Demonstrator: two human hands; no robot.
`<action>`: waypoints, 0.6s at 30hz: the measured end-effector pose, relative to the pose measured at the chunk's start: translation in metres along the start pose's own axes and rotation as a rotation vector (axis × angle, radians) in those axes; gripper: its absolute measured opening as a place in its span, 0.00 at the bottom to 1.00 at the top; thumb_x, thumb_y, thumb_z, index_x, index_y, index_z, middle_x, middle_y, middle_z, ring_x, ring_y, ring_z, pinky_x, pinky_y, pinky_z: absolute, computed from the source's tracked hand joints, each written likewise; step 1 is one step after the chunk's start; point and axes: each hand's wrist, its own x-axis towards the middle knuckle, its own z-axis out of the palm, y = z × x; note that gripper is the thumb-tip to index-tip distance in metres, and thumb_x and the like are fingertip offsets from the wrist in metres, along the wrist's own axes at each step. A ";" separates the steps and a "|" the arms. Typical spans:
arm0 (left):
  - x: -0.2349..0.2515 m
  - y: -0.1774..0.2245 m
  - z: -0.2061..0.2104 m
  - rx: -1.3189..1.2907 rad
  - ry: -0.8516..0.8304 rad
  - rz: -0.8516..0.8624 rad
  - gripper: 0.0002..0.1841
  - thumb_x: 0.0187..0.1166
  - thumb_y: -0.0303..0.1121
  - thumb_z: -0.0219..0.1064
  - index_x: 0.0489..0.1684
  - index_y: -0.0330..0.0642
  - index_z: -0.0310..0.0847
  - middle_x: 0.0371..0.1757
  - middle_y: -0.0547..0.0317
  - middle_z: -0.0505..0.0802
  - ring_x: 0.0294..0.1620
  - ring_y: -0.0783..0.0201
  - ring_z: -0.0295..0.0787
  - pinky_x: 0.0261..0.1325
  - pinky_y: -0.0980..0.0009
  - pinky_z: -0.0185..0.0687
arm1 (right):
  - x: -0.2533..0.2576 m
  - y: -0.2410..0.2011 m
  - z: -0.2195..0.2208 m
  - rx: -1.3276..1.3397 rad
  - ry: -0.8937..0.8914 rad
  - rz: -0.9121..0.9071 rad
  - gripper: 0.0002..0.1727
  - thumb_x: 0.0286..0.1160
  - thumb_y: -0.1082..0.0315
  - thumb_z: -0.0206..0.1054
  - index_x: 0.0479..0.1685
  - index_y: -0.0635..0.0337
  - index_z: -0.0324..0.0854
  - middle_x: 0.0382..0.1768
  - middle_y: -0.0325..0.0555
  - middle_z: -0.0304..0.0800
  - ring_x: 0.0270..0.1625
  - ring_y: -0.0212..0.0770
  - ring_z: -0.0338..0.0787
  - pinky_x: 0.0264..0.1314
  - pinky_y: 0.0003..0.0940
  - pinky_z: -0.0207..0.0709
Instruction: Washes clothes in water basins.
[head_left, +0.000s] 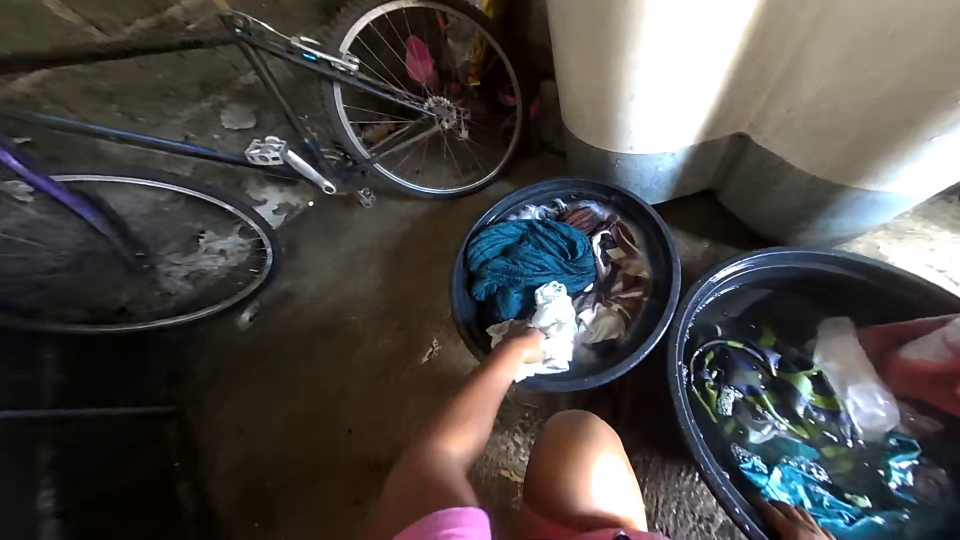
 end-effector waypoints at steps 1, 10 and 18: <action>0.008 0.006 0.002 0.014 -0.011 -0.047 0.30 0.79 0.50 0.69 0.72 0.36 0.81 0.80 0.34 0.78 0.86 0.34 0.64 0.86 0.33 0.53 | -0.001 0.001 0.000 0.003 0.006 -0.003 0.47 0.63 0.36 0.77 0.81 0.57 0.76 0.74 0.65 0.82 0.79 0.70 0.76 0.77 0.72 0.67; 0.057 0.014 0.033 -0.176 0.264 -0.324 0.35 0.70 0.32 0.72 0.81 0.27 0.69 0.85 0.32 0.69 0.87 0.30 0.60 0.76 0.34 0.71 | -0.003 -0.003 -0.004 -0.007 0.011 0.008 0.45 0.65 0.38 0.77 0.81 0.56 0.77 0.73 0.64 0.83 0.78 0.69 0.77 0.78 0.70 0.67; 0.089 0.005 0.035 -0.284 0.349 -0.425 0.33 0.81 0.28 0.62 0.87 0.27 0.59 0.88 0.31 0.66 0.88 0.37 0.62 0.87 0.44 0.58 | -0.007 -0.011 -0.003 -0.067 -0.006 0.079 0.42 0.69 0.40 0.75 0.81 0.55 0.77 0.73 0.63 0.83 0.79 0.67 0.77 0.79 0.68 0.67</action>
